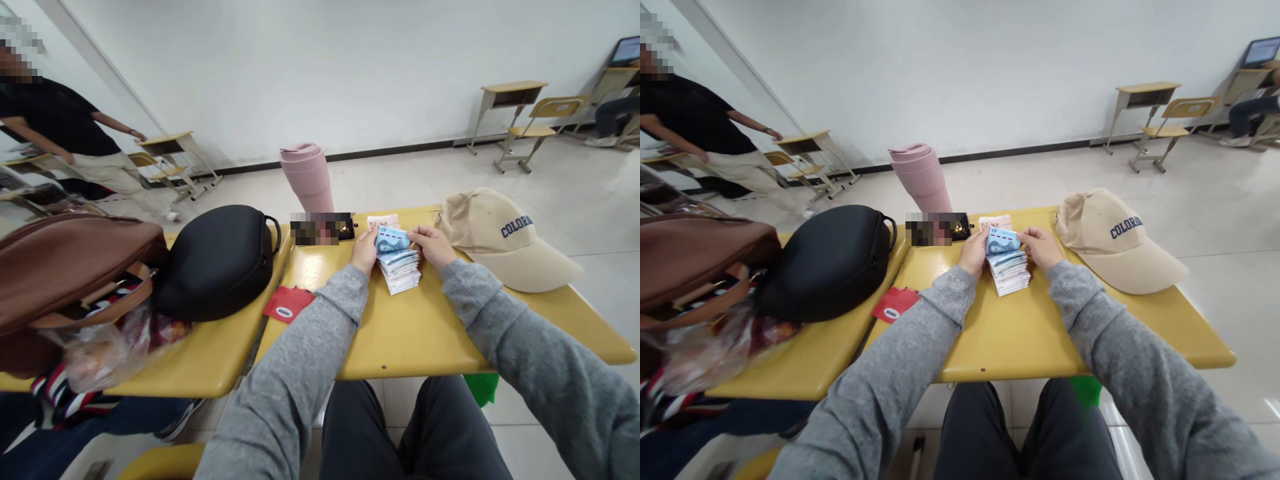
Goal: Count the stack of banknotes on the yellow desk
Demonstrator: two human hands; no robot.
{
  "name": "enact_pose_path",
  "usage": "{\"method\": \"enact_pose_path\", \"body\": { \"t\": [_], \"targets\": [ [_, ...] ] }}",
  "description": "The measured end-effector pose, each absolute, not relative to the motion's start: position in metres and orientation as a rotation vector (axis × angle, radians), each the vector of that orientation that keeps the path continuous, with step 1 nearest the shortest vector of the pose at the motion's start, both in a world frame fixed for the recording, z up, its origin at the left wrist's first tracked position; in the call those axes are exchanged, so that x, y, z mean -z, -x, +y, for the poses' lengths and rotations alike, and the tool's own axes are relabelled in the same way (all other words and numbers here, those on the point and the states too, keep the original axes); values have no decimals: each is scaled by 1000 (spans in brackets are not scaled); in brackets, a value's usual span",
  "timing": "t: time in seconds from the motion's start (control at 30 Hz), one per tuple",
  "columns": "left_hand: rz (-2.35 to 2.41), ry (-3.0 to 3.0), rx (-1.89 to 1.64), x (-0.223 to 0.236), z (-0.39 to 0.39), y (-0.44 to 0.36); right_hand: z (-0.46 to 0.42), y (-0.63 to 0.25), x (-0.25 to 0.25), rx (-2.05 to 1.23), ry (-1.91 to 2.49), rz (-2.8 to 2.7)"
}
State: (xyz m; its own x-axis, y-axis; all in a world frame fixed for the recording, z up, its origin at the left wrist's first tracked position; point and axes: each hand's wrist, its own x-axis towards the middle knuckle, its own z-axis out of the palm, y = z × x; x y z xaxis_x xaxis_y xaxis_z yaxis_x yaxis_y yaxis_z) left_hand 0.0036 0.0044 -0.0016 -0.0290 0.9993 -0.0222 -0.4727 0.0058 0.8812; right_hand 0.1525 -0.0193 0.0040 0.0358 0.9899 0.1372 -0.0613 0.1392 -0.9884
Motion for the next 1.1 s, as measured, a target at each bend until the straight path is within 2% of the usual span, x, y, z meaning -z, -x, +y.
{"method": "enact_pose_path", "body": {
  "t": [0.37, 0.87, 1.1],
  "targets": [
    [905, -930, -1435, 2, 2, -4, -18, -152, -3, -1151, 1058, -1217],
    [817, -796, -1387, -5, -2, -6, -22, -150, -8, -1194, 1061, -1230],
    [822, -862, -1352, -1, 0, -4, -18, -153, -1, -1109, 1084, -1225]
  ]
}}
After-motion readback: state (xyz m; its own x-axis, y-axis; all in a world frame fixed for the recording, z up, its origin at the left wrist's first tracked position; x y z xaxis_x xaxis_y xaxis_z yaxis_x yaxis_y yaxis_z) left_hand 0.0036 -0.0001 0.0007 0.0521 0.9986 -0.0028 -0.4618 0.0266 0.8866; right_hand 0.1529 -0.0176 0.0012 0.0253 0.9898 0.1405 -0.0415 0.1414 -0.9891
